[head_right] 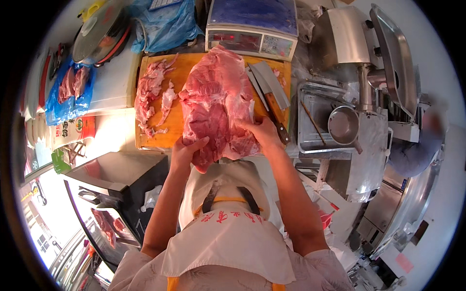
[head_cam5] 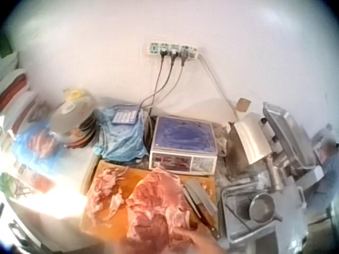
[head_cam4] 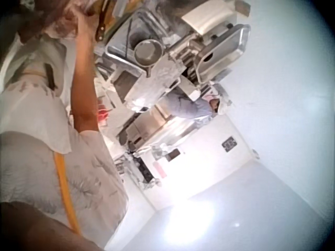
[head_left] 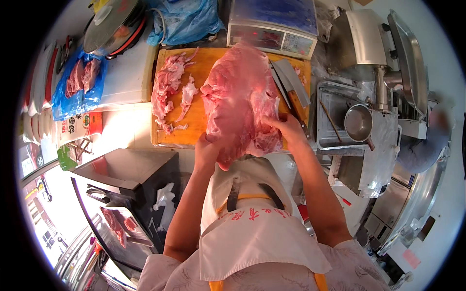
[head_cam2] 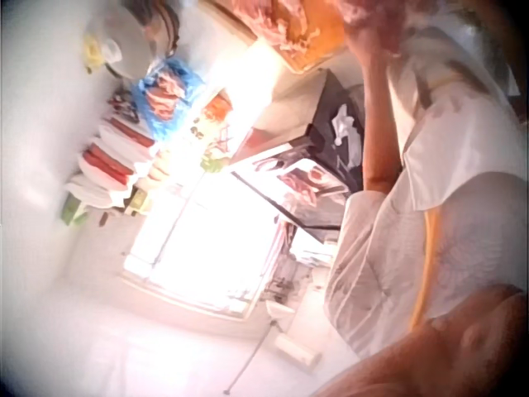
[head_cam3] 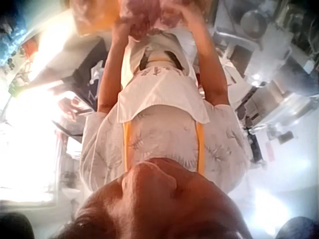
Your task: The person cuts a large piece of raw meat on a wooden cutting board using a cleaver and a knife. They separate portions, place some into a metal tray, and continue trimming and slicing the remaining meat.
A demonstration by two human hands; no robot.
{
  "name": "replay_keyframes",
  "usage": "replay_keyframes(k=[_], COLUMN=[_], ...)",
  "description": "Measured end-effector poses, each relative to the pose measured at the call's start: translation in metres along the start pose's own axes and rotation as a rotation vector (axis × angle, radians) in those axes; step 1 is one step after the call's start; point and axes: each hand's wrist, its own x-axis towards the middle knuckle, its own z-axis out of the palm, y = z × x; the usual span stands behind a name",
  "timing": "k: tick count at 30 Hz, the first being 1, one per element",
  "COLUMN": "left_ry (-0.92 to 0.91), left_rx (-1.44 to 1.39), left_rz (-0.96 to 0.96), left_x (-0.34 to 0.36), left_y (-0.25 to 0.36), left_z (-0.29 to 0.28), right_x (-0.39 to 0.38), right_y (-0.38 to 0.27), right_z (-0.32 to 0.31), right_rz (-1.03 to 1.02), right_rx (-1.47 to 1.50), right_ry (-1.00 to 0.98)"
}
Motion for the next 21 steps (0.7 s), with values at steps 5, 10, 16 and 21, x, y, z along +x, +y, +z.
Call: replay_keyframes(k=[5,10,16,21], left_ry=[-0.102,-0.078,-0.075,-0.038], left_rx=[-0.248,-0.306,-0.290,-0.260], left_rz=[-0.128,-0.163,-0.104,-0.114], left_x=[0.028,0.019,0.019,0.015], left_y=[-0.016,0.009,0.009,0.014], left_z=[-0.012,0.003,0.008,0.014], right_x=[0.009,0.006,0.004,-0.005], right_y=[0.010,0.009,0.011,0.009], right_z=[-0.002,0.004,-0.003,-0.008], right_rz=[0.035,0.052,0.036,-0.111], right_rx=[0.001,-0.040,-0.052,-0.462], right_ry=[0.046,0.096,-0.001,0.174])
